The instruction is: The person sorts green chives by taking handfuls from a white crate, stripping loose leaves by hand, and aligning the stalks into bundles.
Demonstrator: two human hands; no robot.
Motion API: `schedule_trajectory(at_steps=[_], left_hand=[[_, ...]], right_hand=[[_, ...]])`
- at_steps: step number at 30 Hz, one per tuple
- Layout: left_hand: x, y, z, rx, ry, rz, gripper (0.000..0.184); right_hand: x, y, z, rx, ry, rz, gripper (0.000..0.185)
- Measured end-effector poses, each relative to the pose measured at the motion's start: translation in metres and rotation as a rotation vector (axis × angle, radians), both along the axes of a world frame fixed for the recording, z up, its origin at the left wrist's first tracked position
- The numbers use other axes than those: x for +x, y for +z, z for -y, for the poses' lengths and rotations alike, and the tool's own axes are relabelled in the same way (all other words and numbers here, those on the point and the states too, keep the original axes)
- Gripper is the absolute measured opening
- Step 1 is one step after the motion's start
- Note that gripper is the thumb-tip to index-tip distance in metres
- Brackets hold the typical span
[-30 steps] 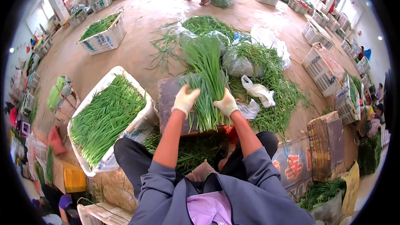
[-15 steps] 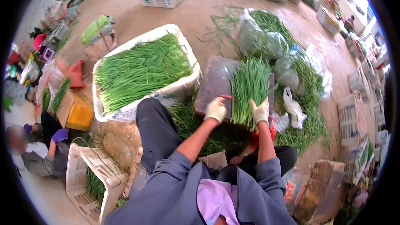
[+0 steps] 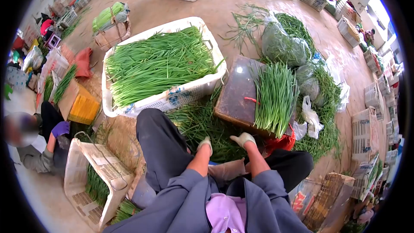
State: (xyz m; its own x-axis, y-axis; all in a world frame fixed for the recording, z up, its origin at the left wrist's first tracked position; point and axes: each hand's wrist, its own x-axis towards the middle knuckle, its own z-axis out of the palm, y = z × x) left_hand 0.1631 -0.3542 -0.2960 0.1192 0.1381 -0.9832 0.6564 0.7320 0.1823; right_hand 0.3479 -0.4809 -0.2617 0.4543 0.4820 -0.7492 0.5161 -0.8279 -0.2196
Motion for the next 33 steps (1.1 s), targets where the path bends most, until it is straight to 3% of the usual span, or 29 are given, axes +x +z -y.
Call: schedule_trajectory(at_steps=[1, 2, 4, 6, 8, 10, 11, 12, 14, 17, 18, 20, 22, 24, 26, 29, 31, 33], left_hand=[[0.0, -0.011, 0.007, -0.063, 0.141, -0.041, 0.065], [0.002, -0.022, 0.01, -0.102, 0.27, -0.095, 0.071], [0.012, -0.045, 0.007, -0.121, 0.461, -0.23, 0.085], [0.022, -0.061, 0.0, -0.059, 0.543, -0.403, 0.098], [0.031, -0.07, -0.007, 0.088, 0.489, -0.572, 0.113], [0.023, -0.097, -0.005, 0.35, 0.188, -0.601, 0.11], [0.016, -0.115, -0.005, 0.651, -0.06, -0.397, 0.097], [0.025, -0.087, -0.024, 0.516, -0.181, -0.187, 0.084], [0.048, -0.057, -0.031, 0.56, -0.483, -0.115, 0.079], [0.046, -0.067, -0.045, 0.581, -0.658, -0.083, 0.069], [0.046, -0.057, -0.055, 0.674, -0.733, -0.244, 0.062], [0.027, -0.084, -0.083, 1.037, -0.568, -0.446, 0.055], [0.017, -0.092, -0.114, 1.118, -0.537, -0.518, 0.056], [0.011, -0.105, -0.133, 1.242, -0.677, -0.612, 0.048], [-0.002, -0.103, -0.15, 1.009, -0.79, -0.544, 0.044], [-0.013, -0.086, -0.147, 0.94, -0.889, -0.566, 0.042], [-0.018, -0.113, -0.152, 0.964, -0.267, -0.195, 0.035], [-0.016, -0.135, -0.16, 1.016, -0.164, -0.067, 0.038]], right_hand=[[0.004, -0.013, 0.016, -0.005, -0.217, -0.002, 0.093], [0.012, -0.063, 0.036, 0.019, -0.405, 0.016, 0.092], [0.012, -0.091, 0.059, 0.031, -0.717, -0.138, 0.092], [0.006, -0.112, 0.063, 0.058, -0.845, -0.098, 0.094], [0.006, -0.126, 0.045, 0.086, -0.974, -0.066, 0.098], [0.003, -0.137, 0.038, -0.058, -1.149, -0.131, 0.11], [-0.002, -0.145, 0.035, 0.03, -1.147, -0.122, 0.117], [-0.005, -0.144, 0.025, 0.016, -1.144, -0.132, 0.117], [-0.012, -0.131, 0.01, -0.179, -1.056, -0.054, 0.121], [-0.006, -0.125, 0.003, -0.245, -1.007, -0.088, 0.124], [-0.007, -0.125, 0.002, -0.249, -1.003, -0.087, 0.124], [-0.008, -0.129, 0.0, -0.268, -0.945, -0.016, 0.124], [-0.009, -0.134, 0.004, -0.273, -0.948, -0.036, 0.125], [-0.003, -0.139, 0.009, -0.264, -0.96, -0.04, 0.127], [-0.005, -0.143, 0.015, -0.21, -0.921, -0.045, 0.126], [-0.007, -0.138, 0.016, -0.197, -0.987, -0.03, 0.121], [-0.009, -0.139, 0.013, -0.178, -0.991, -0.01, 0.12], [-0.012, -0.142, 0.01, -0.165, -1.018, 0.001, 0.121]])
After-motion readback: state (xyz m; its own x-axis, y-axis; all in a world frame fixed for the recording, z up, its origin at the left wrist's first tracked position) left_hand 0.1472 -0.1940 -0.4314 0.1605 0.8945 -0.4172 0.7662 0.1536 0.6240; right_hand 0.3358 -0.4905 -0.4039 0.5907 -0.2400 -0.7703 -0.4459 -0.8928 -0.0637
